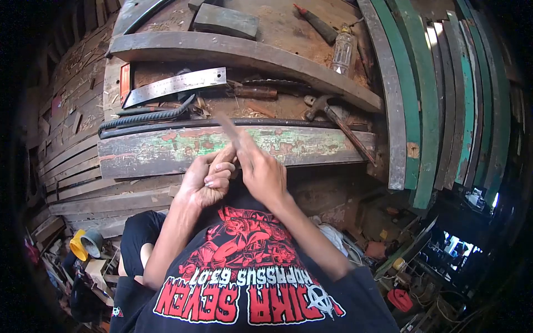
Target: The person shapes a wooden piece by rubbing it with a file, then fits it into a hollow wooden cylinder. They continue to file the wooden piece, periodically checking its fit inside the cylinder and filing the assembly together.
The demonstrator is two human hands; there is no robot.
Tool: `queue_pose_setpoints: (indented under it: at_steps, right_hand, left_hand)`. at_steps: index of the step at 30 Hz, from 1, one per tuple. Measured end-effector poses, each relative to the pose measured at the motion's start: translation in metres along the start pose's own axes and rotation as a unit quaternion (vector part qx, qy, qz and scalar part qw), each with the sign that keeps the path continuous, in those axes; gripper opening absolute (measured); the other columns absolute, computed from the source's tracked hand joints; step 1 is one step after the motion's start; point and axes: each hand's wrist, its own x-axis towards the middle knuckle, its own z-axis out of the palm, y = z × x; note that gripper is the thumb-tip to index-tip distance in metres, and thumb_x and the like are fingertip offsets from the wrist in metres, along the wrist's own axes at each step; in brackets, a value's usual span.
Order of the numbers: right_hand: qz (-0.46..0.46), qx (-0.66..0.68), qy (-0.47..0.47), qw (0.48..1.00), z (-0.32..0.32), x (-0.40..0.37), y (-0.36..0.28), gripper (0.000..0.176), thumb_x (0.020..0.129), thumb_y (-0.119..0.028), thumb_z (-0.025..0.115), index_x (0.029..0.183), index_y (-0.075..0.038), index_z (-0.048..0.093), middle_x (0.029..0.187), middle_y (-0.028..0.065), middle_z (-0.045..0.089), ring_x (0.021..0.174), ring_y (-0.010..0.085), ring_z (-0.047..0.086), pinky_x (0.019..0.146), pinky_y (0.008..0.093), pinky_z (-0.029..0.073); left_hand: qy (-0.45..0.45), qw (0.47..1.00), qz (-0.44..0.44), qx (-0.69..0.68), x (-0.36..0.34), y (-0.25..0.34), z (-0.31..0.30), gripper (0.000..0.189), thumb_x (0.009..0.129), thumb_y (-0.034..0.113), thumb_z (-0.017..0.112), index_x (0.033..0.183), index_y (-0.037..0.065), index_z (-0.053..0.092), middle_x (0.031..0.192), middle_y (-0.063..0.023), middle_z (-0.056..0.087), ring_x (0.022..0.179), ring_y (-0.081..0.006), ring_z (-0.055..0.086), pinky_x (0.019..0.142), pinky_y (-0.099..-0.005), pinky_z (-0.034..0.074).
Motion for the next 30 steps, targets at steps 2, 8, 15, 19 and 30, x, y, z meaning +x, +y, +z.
queue_pose_setpoints:
  at_steps: [2,8,15,19,30]
  right_hand:
    - [0.02,-0.006,0.0,1.0,0.005,0.007,0.011,0.049,0.104,-0.027,0.057,0.15,-0.012,0.054,0.104,0.029,0.072,0.091,0.0499,0.07,0.077,0.0583,0.055]
    - [0.002,0.013,-0.001,1.0,0.002,-0.005,0.002,0.051,0.106,-0.031,0.053,0.153,-0.011,0.052,0.104,0.0309,0.071,0.094,0.05,0.07,0.08,0.0586,0.055]
    - [-0.013,0.054,0.035,0.998,0.009,-0.019,0.006,0.049,0.106,-0.033,0.055,0.148,-0.008,0.055,0.103,0.0305,0.071,0.097,0.0486,0.07,0.081,0.0584,0.055]
    - [0.117,0.024,-0.035,0.992,0.003,0.021,-0.004,0.052,0.105,-0.031,0.056,0.153,-0.012,0.052,0.118,0.0292,0.07,0.103,0.0502,0.068,0.085,0.0561,0.057]
    - [-0.03,0.045,0.036,0.998,0.008,-0.007,0.001,0.048,0.106,-0.03,0.055,0.149,-0.01,0.054,0.118,0.0291,0.069,0.102,0.0477,0.069,0.084,0.0565,0.056]
  left_hand:
    - [0.031,0.999,0.019,0.029,-0.001,-0.008,0.002,0.025,0.113,0.023,0.039,0.106,0.005,0.055,0.063,0.0012,0.046,0.038,-0.006,0.033,0.034,-0.0213,0.03]
    - [0.022,0.999,0.017,0.035,-0.002,-0.006,0.008,0.024,0.113,0.024,0.039,0.105,0.008,0.055,0.062,0.0023,0.045,0.038,-0.0058,0.033,0.034,-0.021,0.029]
    - [0.023,0.997,0.037,0.059,0.0,-0.009,0.005,0.024,0.113,0.026,0.038,0.107,0.011,0.056,0.064,0.002,0.045,0.039,-0.0056,0.033,0.036,-0.0205,0.029]
    - [0.049,0.996,0.046,0.051,0.003,-0.012,0.002,0.023,0.113,0.024,0.038,0.109,0.009,0.056,0.065,0.0013,0.047,0.039,-0.0055,0.033,0.035,-0.0205,0.029]
    - [0.012,0.998,0.04,0.044,0.004,-0.006,0.003,0.025,0.114,0.024,0.037,0.108,0.009,0.057,0.064,0.0012,0.045,0.039,-0.0059,0.033,0.034,-0.0204,0.03]
